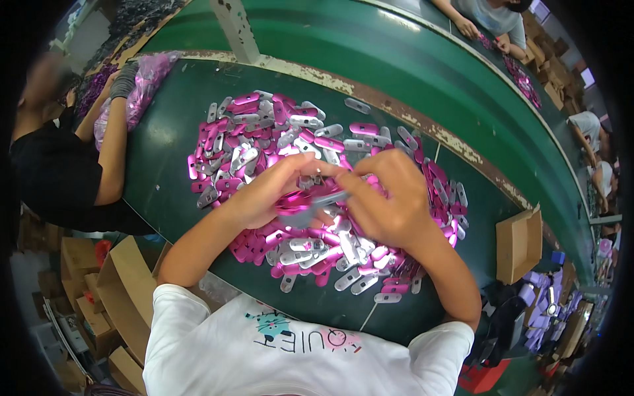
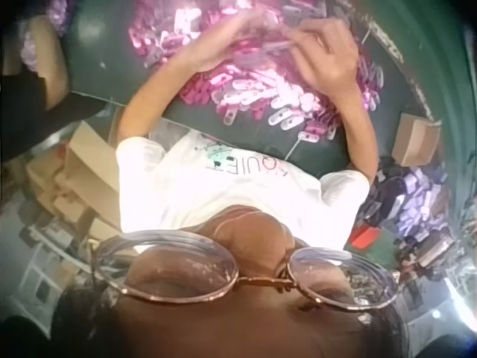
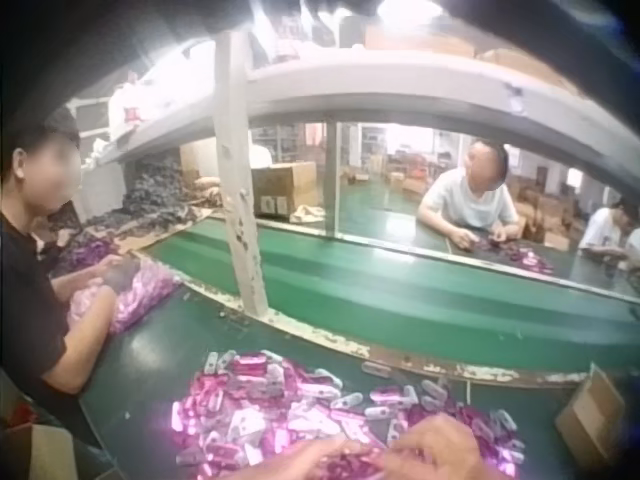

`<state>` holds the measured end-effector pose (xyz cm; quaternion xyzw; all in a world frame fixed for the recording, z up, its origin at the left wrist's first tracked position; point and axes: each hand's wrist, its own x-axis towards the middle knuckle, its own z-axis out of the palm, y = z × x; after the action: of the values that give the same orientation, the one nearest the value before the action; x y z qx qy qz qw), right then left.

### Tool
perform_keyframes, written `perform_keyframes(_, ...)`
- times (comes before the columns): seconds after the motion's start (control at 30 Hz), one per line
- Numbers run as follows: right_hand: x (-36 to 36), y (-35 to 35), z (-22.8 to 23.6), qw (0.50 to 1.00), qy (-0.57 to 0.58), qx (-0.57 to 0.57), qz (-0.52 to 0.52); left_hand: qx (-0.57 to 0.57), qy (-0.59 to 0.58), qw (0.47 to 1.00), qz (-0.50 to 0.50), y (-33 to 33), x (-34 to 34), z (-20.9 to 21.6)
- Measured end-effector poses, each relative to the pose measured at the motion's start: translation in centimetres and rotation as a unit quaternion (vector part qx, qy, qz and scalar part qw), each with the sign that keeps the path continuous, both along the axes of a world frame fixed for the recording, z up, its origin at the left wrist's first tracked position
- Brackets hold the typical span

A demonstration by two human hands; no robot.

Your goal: The person assembles device components by picking casing parts and internal mechanisms from a pile on the table and fitting them together by hand.

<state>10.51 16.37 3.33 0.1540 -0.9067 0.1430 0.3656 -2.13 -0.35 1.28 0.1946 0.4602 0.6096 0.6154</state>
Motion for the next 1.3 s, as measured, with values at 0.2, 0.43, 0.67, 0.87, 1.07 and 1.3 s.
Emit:
perform_keyframes(0.2, -6.2, 14.2, -2.0, 0.822, -0.151, -0.525, -0.160, 0.180, 0.380, 0.884, 0.206, -1.1, 0.5, 1.4)
perform_keyframes(0.43, -9.0, 46.0, -11.9, 0.724, -0.184, -0.467, -0.473, 0.556, 0.496, 0.620, 0.245, -8.2, 4.7, 8.9)
perform_keyframes(0.67, -10.0, 34.5, -9.6, 0.748, -0.184, -0.030, -0.637, 0.575, 0.485, 0.634, 0.177, -8.3, 6.0, 10.3)
perform_keyframes(0.87, -3.5, 22.5, -5.0, 0.899, -0.050, -0.010, -0.435, 0.602, 0.375, 0.699, 0.093, -5.0, 6.9, 11.3)
perform_keyframes(1.07, -0.1, 14.5, -1.6, 0.917, -0.048, -0.202, -0.341, 0.549, 0.236, 0.799, -0.064, -5.9, 7.8, 12.7)
perform_keyframes(1.3, 1.1, 10.9, -1.0, 0.929, -0.021, -0.239, -0.283, 0.562, 0.209, 0.779, -0.182, -7.2, 8.6, 11.6)
